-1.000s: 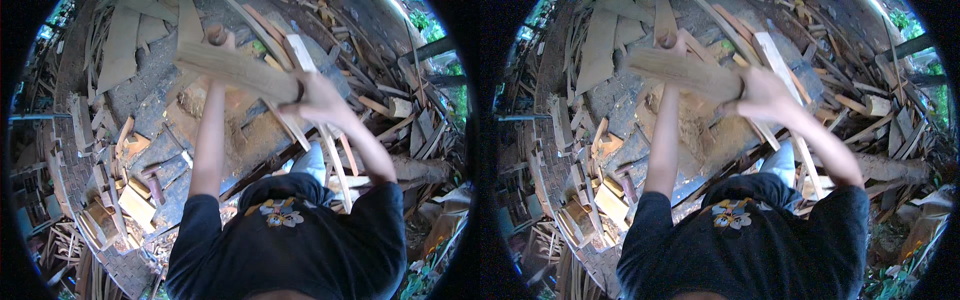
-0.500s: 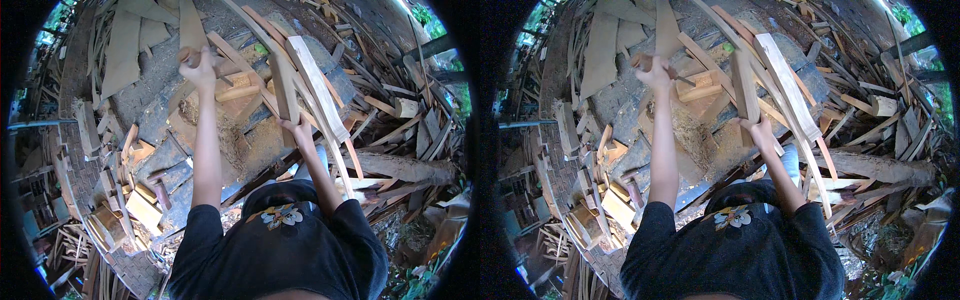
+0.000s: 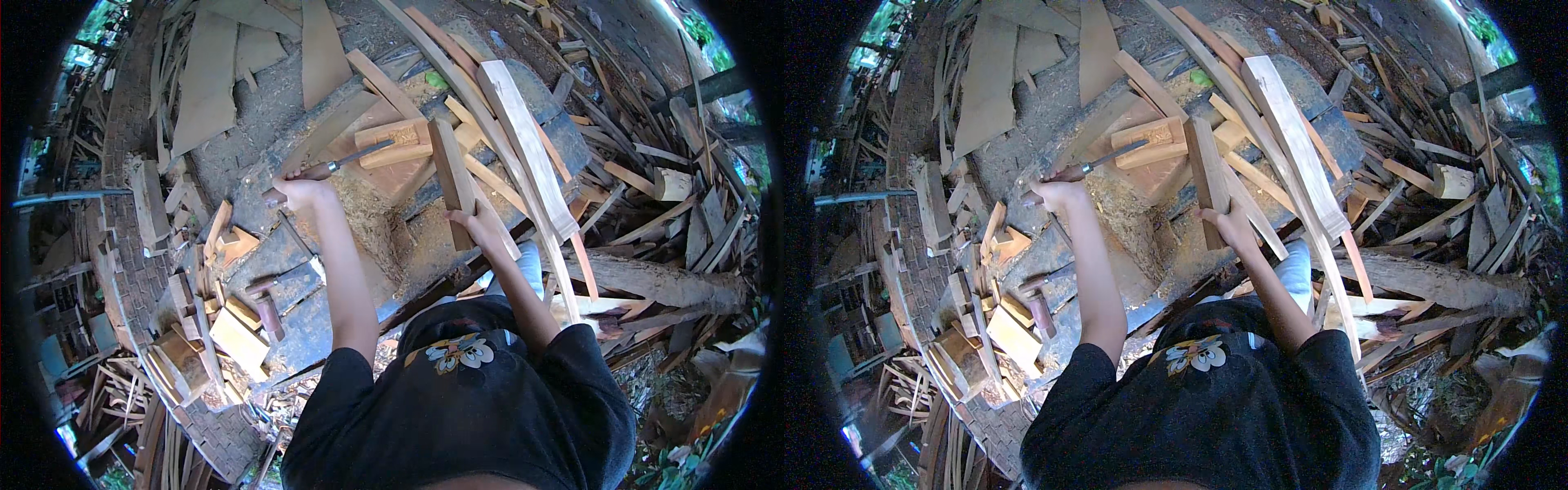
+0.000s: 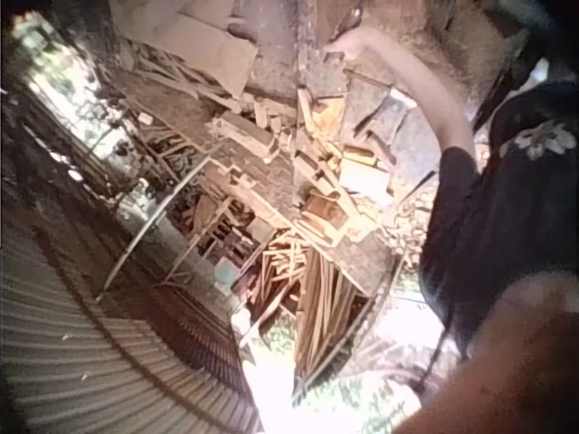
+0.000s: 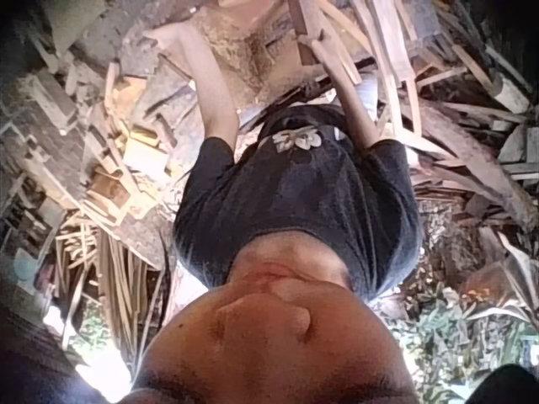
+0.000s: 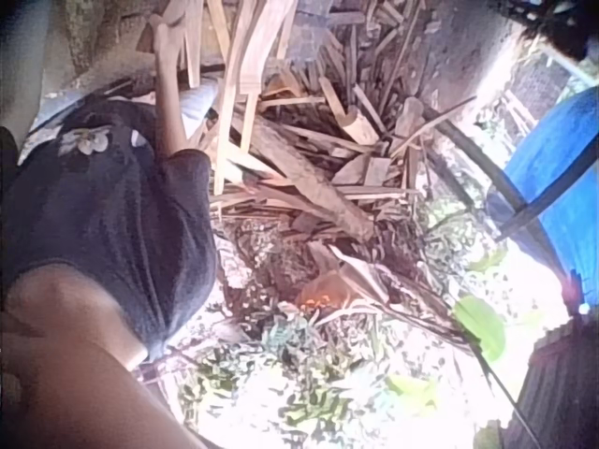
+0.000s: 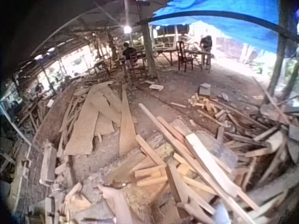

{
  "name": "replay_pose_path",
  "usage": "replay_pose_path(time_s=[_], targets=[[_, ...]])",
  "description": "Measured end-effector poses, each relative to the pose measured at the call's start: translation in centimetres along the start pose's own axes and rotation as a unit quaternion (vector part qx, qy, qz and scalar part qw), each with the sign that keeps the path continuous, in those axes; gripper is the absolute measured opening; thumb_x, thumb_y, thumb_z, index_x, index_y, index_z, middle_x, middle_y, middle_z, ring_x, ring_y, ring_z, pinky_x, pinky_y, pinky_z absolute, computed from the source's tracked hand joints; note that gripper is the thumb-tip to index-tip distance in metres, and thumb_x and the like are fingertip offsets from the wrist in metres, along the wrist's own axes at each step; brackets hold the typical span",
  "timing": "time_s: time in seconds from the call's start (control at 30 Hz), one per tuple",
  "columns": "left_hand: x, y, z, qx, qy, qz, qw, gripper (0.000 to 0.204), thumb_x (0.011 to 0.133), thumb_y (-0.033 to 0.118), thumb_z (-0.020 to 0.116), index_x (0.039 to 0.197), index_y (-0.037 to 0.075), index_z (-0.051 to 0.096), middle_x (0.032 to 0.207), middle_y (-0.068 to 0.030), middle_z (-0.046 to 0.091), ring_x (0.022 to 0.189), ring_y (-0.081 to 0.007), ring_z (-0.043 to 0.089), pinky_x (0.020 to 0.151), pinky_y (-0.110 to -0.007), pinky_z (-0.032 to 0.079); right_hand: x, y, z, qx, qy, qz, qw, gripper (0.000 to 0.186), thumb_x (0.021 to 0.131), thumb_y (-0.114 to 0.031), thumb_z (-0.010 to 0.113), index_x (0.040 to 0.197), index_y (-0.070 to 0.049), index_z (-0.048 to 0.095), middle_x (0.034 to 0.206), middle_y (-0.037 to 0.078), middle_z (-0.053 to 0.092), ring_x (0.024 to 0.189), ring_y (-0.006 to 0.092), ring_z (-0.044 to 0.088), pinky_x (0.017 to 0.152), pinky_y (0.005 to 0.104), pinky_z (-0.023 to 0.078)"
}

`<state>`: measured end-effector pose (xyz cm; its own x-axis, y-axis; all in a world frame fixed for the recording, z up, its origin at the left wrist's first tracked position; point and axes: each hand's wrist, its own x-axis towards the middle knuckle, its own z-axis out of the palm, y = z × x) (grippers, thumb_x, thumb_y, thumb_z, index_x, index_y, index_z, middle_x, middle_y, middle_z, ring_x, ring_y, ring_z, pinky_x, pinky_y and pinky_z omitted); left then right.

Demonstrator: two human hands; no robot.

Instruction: Using a chisel and a wooden block as a mallet to carve a mortise into a wooden piece.

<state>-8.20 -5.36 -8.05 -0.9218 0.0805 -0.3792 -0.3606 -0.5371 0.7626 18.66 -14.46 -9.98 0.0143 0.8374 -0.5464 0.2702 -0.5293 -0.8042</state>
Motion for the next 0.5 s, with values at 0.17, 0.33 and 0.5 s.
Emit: replay_pose_path(time_s=[0.17, 0.33, 0.5], targets=[[0.0, 1.8, 1.8, -0.047, -0.067, 0.031, 0.996, 0.017, 0.077, 0.017, 0.053, 0.073, 0.011, 0.038, 0.059, 0.0003, 0.039, 0.052, -0.0118, 0.039, 0.048, -0.026, 0.035, -0.6, -0.6, -0.3, 0.028, -0.012, 0.01, 0.999, 0.068, 0.058, -0.033, 0.071, 0.106, 0.01, 0.048, 0.093, 0.019, 0.057, 0.084, 0.0243, 0.056, 0.074, 0.0311, 0.044], [-2.1, 4.3, 4.3, -0.078, -0.24, 0.024, 0.967, 0.025, 0.076, 0.018, 0.056, 0.066, 0.012, 0.034, 0.057, 0.001, 0.035, 0.052, -0.0111, 0.036, 0.049, -0.025, 0.035, -0.7, 0.1, -1.1, -0.025, 0.009, 0.003, 1.0, 0.069, 0.059, -0.035, 0.07, 0.105, 0.011, 0.048, 0.092, 0.021, 0.058, 0.083, 0.0254, 0.057, 0.073, 0.0321, 0.044], [-2.7, 3.7, 4.9, -0.053, -0.328, 0.019, 0.943, 0.011, 0.079, 0.008, 0.05, 0.072, 0.006, 0.043, 0.055, -0.0005, 0.037, 0.047, -0.0091, 0.035, 0.043, -0.023, 0.032, -2.2, -0.8, -1.6, -0.238, 0.053, -0.007, 0.97, 0.064, 0.06, -0.039, 0.068, 0.099, 0.008, 0.05, 0.081, 0.024, 0.059, 0.077, 0.0315, 0.06, 0.07, 0.0362, 0.045]])
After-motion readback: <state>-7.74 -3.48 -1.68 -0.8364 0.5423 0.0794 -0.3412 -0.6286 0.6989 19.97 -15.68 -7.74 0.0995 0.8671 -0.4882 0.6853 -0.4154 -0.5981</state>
